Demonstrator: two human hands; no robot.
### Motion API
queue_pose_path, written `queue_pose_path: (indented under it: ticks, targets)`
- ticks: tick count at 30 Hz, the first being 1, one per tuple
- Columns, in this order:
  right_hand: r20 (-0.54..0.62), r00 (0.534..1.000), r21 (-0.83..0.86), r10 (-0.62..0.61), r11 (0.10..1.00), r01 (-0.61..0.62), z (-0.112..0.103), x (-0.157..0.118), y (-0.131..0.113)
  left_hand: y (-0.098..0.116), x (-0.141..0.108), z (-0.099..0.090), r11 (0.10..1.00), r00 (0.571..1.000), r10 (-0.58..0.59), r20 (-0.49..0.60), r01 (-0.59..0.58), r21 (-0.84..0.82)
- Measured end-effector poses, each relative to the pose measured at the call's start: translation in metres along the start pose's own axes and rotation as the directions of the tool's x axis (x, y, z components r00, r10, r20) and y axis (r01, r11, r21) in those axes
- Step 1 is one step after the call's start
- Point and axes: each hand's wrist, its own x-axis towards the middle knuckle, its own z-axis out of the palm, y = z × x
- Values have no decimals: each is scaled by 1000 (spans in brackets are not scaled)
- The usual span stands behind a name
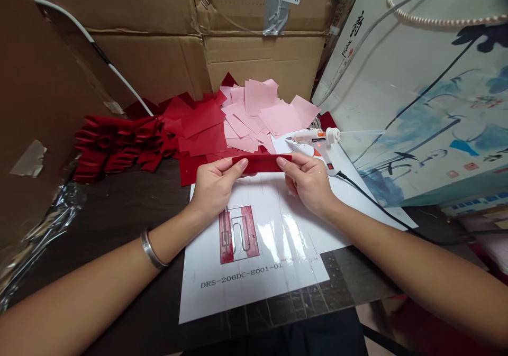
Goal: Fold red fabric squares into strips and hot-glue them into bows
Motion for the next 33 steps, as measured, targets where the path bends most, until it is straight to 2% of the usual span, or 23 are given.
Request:
queue_pose_path:
  ticks: [6, 11, 19, 21, 23, 24, 25, 27, 29, 30, 31, 33]
  targets:
    - [12, 1000, 14, 13, 1000, -13, 0, 0, 0, 0, 1, 0, 999, 1000, 1, -23, -2, -42]
    - [11, 1000, -37, 6, 999, -6, -2, -1, 0, -1, 1, -2, 995, 1000, 27, 3, -27, -95]
    - [29, 999, -127, -38, 991, 41, -2, -2, 0, -7, 4, -5, 992, 998, 21, -64, -28, -124]
    - [10, 998, -145, -54, 988, 55, -3, -1, 1, -6, 4, -5, 995, 993, 58, -101, -65, -73]
    - [3, 997, -164, -75, 984, 75, -4, 1, 3, -3, 3, -6, 979, 970, 193, -146, -180, 101]
    - [18, 997, -173, -77, 982, 79, -4, 1, 4, -1, 2, -6, 936, 945, 295, -142, -256, 242]
    - [43, 997, -179, -71, 981, 78, -4, 1, 5, 0, 1, -7, 857, 911, 399, -100, -332, 394]
    - [122, 991, -195, -54, 978, 78, -2, 0, 6, 2, -3, -7, 627, 843, 529, 94, -463, 626]
    - [204, 978, -234, -40, 968, 88, 2, -4, 6, 1, -6, -7, 436, 793, 516, 325, -569, 697]
    - [240, 970, -268, -33, 958, 99, 4, -6, 6, -1, -6, -7, 376, 773, 483, 410, -607, 700]
    - [269, 963, -304, -27, 946, 112, 6, -8, 5, -2, -7, -6, 334, 763, 447, 468, -627, 703]
    - [317, 948, -364, -12, 922, 133, 10, -11, 2, -6, -7, -7, 277, 770, 381, 513, -624, 731]
